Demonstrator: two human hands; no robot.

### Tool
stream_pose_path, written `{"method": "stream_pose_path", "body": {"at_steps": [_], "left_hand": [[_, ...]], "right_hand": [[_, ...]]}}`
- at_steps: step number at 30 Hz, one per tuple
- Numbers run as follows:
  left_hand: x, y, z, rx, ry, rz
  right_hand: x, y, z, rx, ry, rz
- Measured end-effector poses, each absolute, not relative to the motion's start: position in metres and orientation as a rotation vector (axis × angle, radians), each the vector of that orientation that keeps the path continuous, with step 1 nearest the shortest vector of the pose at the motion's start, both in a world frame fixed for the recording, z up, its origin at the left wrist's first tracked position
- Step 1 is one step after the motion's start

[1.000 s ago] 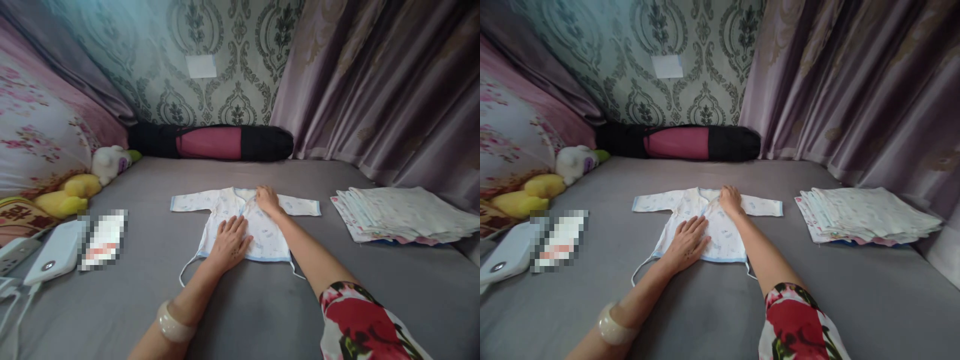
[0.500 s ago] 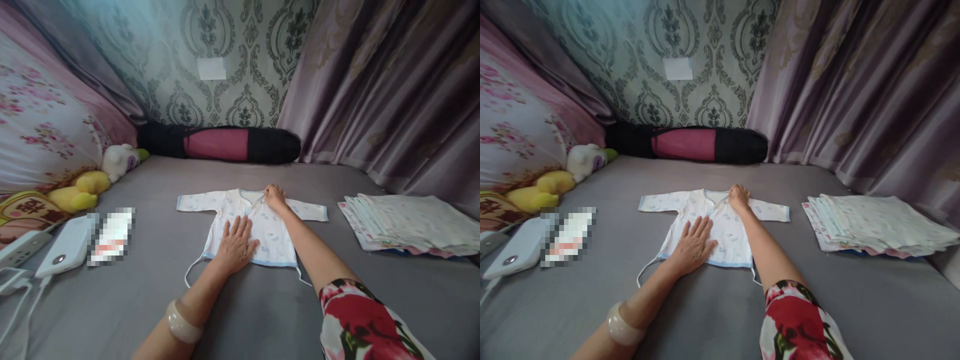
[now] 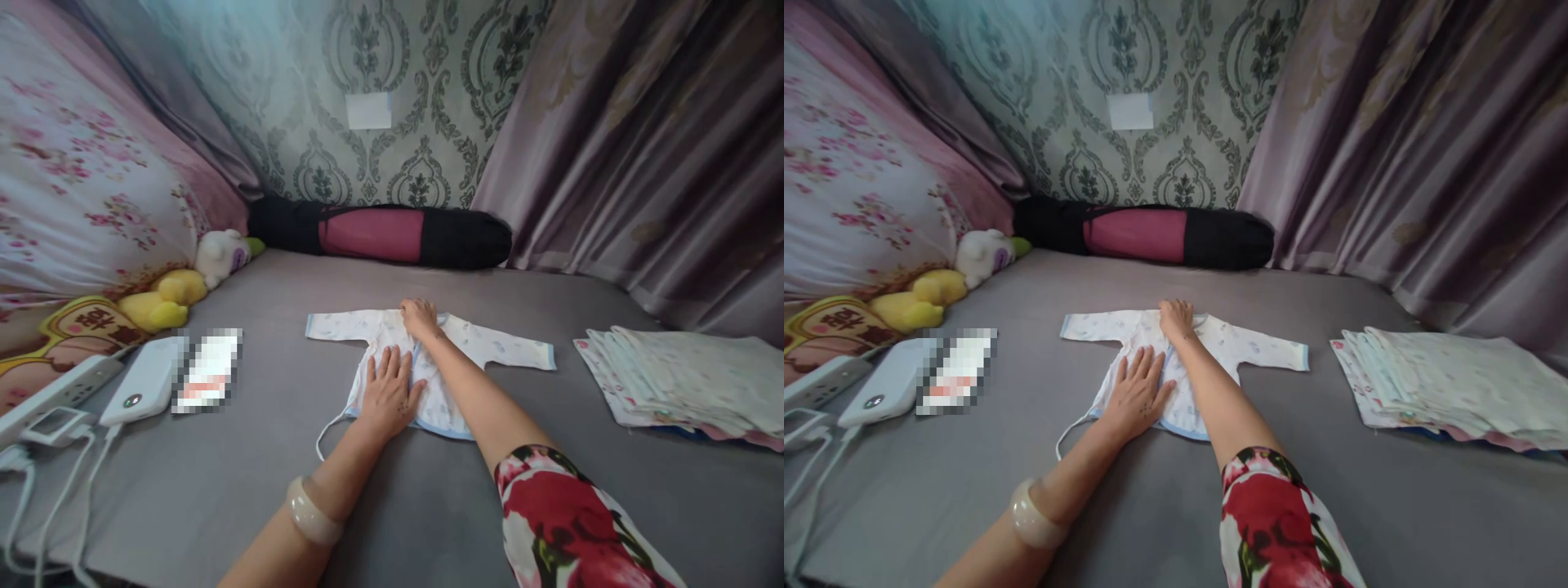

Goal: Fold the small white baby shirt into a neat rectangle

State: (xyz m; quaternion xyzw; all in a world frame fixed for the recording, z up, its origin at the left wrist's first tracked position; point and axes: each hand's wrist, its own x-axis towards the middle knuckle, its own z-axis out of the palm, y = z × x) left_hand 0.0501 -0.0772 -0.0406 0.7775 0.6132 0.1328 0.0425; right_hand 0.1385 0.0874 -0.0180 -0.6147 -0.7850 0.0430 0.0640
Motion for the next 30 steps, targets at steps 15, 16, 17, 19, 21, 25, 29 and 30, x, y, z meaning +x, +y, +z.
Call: {"method": "stream_pose_path", "body": {"at_steps": [15,16,17,19,21,25,29,30], "left_hand": [[0.051,-0.075,-0.04,2.337,1.921,0.312],[0.05,-0.075,-0.037,2.306,1.901,0.31],[0.049,-0.074,-0.034,2.275,1.877,0.31],[0.046,-0.073,-0.028,2.221,1.827,0.319],[0.041,-0.07,-0.024,2.195,1.795,0.352],[0.024,-0.061,-0.019,2.202,1.796,0.55],[-0.006,-0.062,-0.01,2.14,1.892,0.612],[-0.015,-0.065,-0.008,2.117,1.922,0.587]], "right_hand": [[0.14,0.08,-0.008,-1.826,-2.275,0.28],[0.146,0.075,-0.006,-1.817,-2.266,0.301],[0.151,0.068,-0.005,-1.808,-2.25,0.318],[0.16,0.048,-0.008,-1.794,-2.221,0.329],[0.166,0.022,-0.014,-1.789,-2.23,0.297],[0.165,-0.026,-0.029,-1.832,-2.268,0.247],[0.157,-0.046,-0.035,-1.895,-2.26,0.264],[0.156,-0.048,-0.036,-1.897,-2.266,0.264]]}}
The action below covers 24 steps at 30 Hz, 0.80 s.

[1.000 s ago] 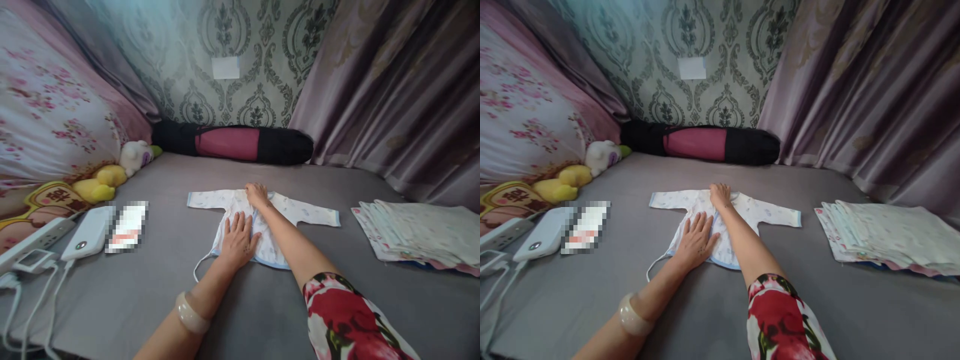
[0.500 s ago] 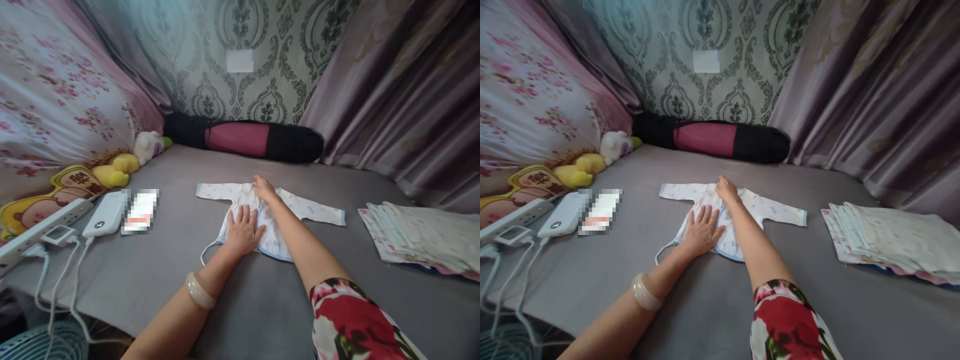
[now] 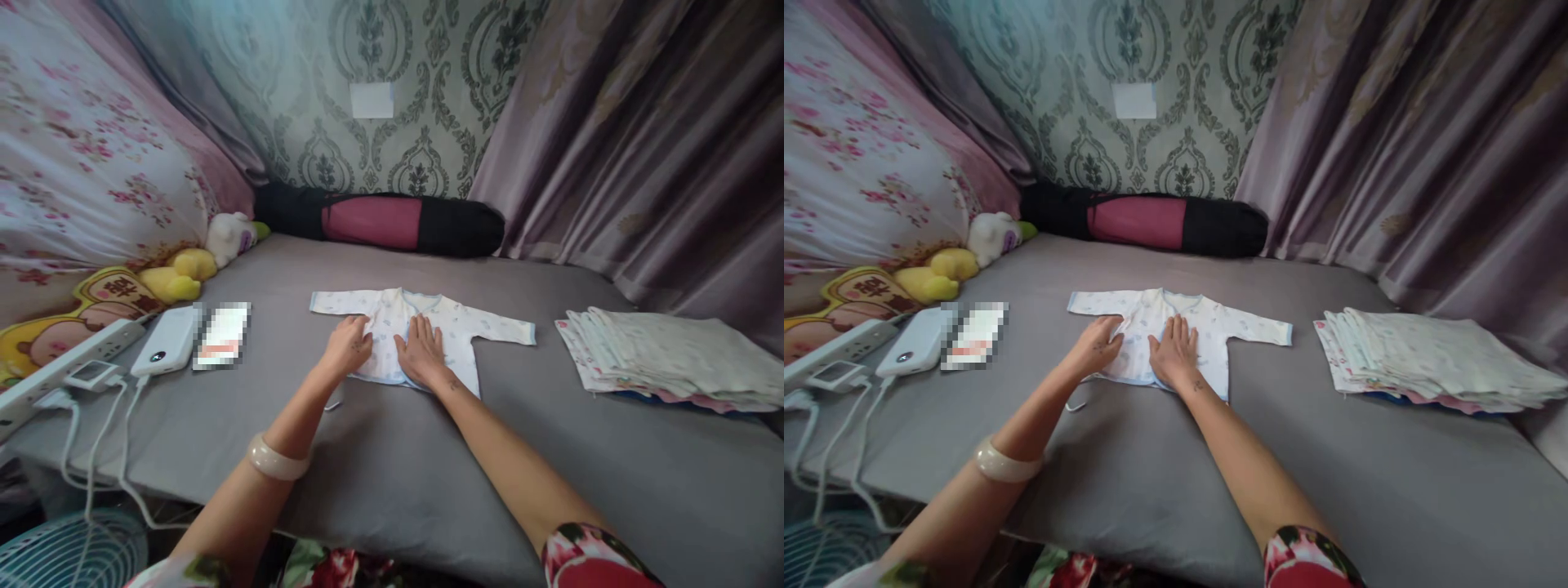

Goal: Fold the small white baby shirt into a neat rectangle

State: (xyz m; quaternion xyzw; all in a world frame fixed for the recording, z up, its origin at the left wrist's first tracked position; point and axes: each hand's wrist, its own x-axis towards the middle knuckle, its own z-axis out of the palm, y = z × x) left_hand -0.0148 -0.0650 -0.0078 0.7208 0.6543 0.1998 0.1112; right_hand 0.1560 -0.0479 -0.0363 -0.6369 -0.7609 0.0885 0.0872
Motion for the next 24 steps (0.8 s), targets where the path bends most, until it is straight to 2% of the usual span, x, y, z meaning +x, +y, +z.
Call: {"method": "stream_pose_path", "body": {"at_steps": [7,13,19,24], "left_hand": [[-0.062,-0.11,0.002,1.979,1.858,0.401],[-0.075,-0.143,0.002,1.893,1.886,0.453],[-0.08,-0.143,0.002,1.882,1.854,0.458],[-0.093,-0.125,0.004,1.661,2.092,0.589]], "right_hand": [[0.156,-0.049,-0.042,-1.859,-2.268,0.16],[0.161,-0.052,-0.036,-1.815,-2.294,0.191],[0.156,-0.068,-0.026,-1.7,-2.375,0.139],[0.149,-0.081,-0.023,-1.567,-2.454,0.138]]}}
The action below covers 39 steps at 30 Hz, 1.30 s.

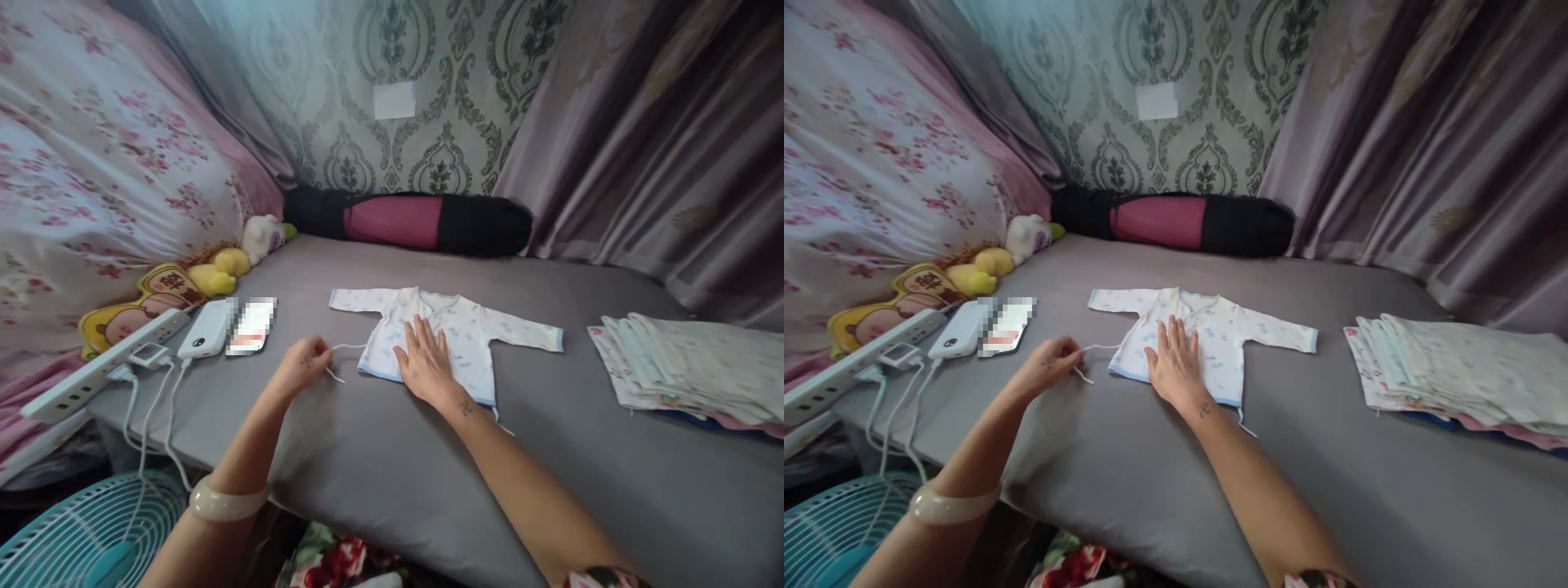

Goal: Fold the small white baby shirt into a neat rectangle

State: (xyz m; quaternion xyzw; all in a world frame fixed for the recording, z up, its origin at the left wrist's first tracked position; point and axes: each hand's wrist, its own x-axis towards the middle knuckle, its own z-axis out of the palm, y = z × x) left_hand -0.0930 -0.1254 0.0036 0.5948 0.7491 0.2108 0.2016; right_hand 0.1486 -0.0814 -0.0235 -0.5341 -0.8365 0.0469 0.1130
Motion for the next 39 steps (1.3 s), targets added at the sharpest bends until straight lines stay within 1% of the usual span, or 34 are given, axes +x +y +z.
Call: {"method": "stream_pose_path", "body": {"at_steps": [4,9,11,14,18,23,27,30,34,39], "left_hand": [[-0.095,-0.108,0.012,1.526,2.097,0.934],[-0.073,-0.085,0.034,1.524,1.881,1.309],[-0.061,-0.076,0.04,1.565,1.734,1.402],[-0.043,-0.064,0.043,1.605,1.543,1.439],[-0.021,-0.053,0.039,1.641,1.414,1.359],[0.001,-0.052,0.028,1.835,1.409,1.097],[0.012,-0.055,0.015,2.079,1.487,0.859],[0.019,-0.057,0.007,2.264,1.612,0.793],[0.042,-0.063,0.005,2.412,1.722,0.766],[0.098,-0.083,0.002,2.423,1.273,0.571]], "right_hand": [[0.146,-0.086,-0.026,-1.582,-2.505,0.254],[0.146,-0.085,-0.026,-1.592,-2.524,0.359],[0.148,-0.083,-0.023,-1.583,-2.515,0.418],[0.154,-0.078,-0.012,-1.57,-2.477,0.571],[0.172,-0.068,0.009,-1.556,-2.408,0.64],[0.219,-0.048,0.032,-1.601,-2.26,0.631],[0.27,-0.032,0.041,-1.616,-2.013,0.633],[0.305,-0.023,0.035,-1.69,-1.865,0.594],[0.333,-0.014,0.013,-1.84,-1.829,0.573],[0.326,-0.014,-0.002,-1.901,-1.964,0.496]]}}
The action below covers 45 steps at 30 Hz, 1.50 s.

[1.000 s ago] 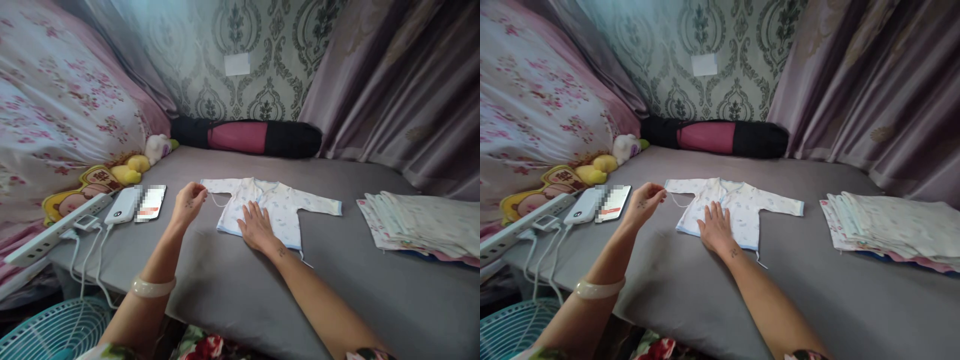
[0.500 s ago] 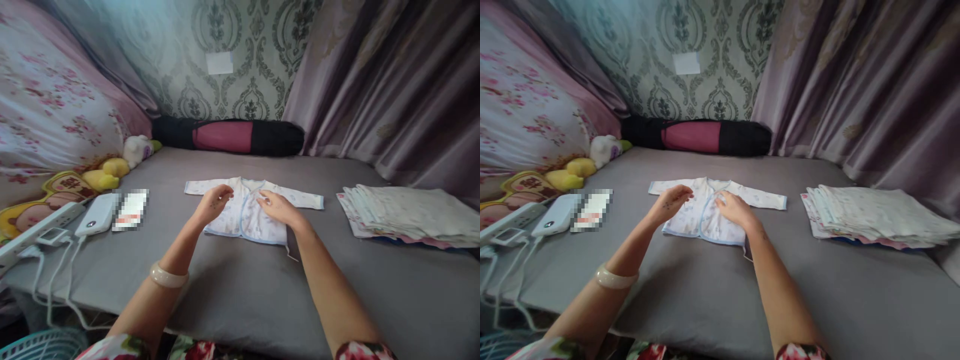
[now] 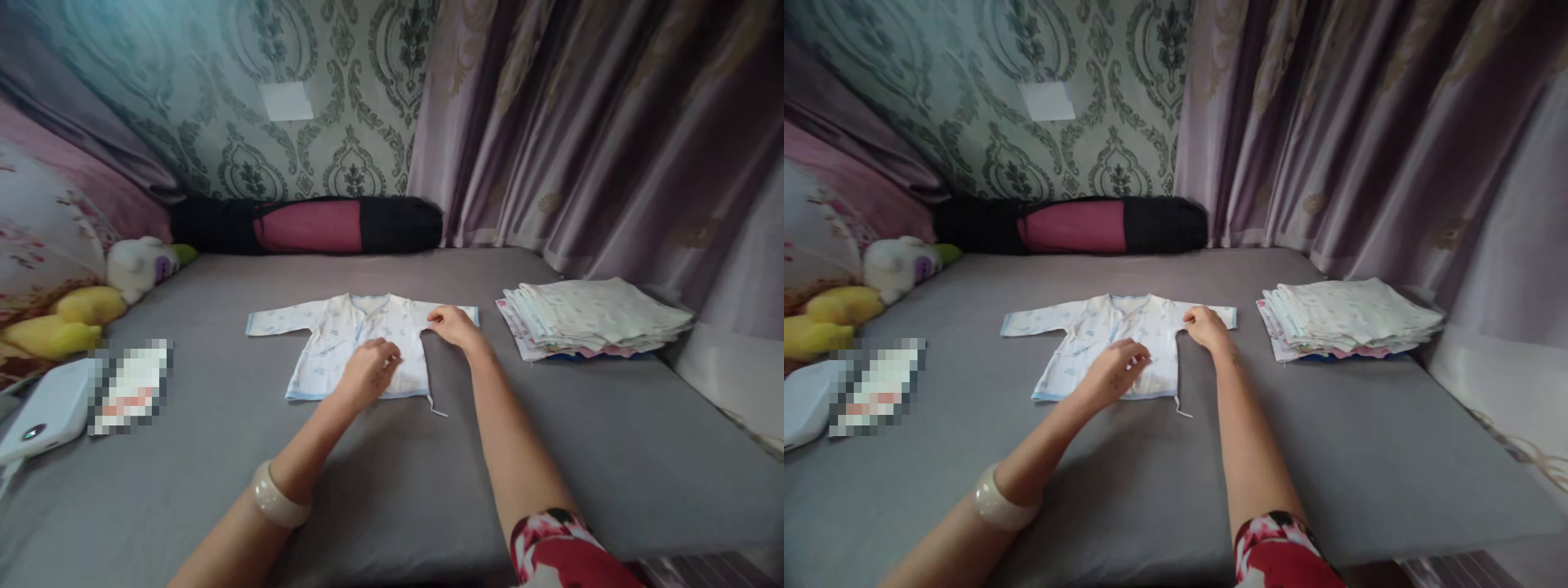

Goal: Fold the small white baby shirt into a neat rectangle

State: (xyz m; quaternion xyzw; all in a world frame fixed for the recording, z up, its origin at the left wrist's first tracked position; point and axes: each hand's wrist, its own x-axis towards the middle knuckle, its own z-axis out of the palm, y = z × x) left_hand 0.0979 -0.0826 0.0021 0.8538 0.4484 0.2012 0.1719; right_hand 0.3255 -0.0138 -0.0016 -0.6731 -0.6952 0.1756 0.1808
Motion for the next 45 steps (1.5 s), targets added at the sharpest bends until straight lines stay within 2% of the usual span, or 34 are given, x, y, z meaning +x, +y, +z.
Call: {"method": "stream_pose_path", "body": {"at_steps": [3,10,22,26,32,36,45], "left_hand": [[0.129,-0.1,-0.004,2.415,1.177,0.461],[0.153,-0.117,-0.006,2.426,1.35,0.318],[0.146,-0.112,-0.013,2.315,1.078,0.487],[0.141,-0.092,-0.011,2.273,1.081,0.458],[0.136,-0.028,-0.025,2.472,1.259,0.613],[0.139,0.004,-0.036,2.569,1.243,0.614],[0.146,0.032,-0.05,2.552,1.353,0.389]], "right_hand": [[0.314,-0.018,-0.004,-1.88,-2.071,0.401],[0.308,-0.023,-0.008,-1.935,-2.111,0.266],[0.31,-0.02,-0.009,-1.996,-2.083,0.322],[0.31,-0.019,-0.006,-2.031,-2.044,0.323],[0.324,-0.016,-0.01,-2.113,-1.825,0.097],[0.344,-0.013,-0.015,-2.213,-1.656,0.065],[0.367,-0.015,-0.023,-2.365,-1.383,0.02]]}}
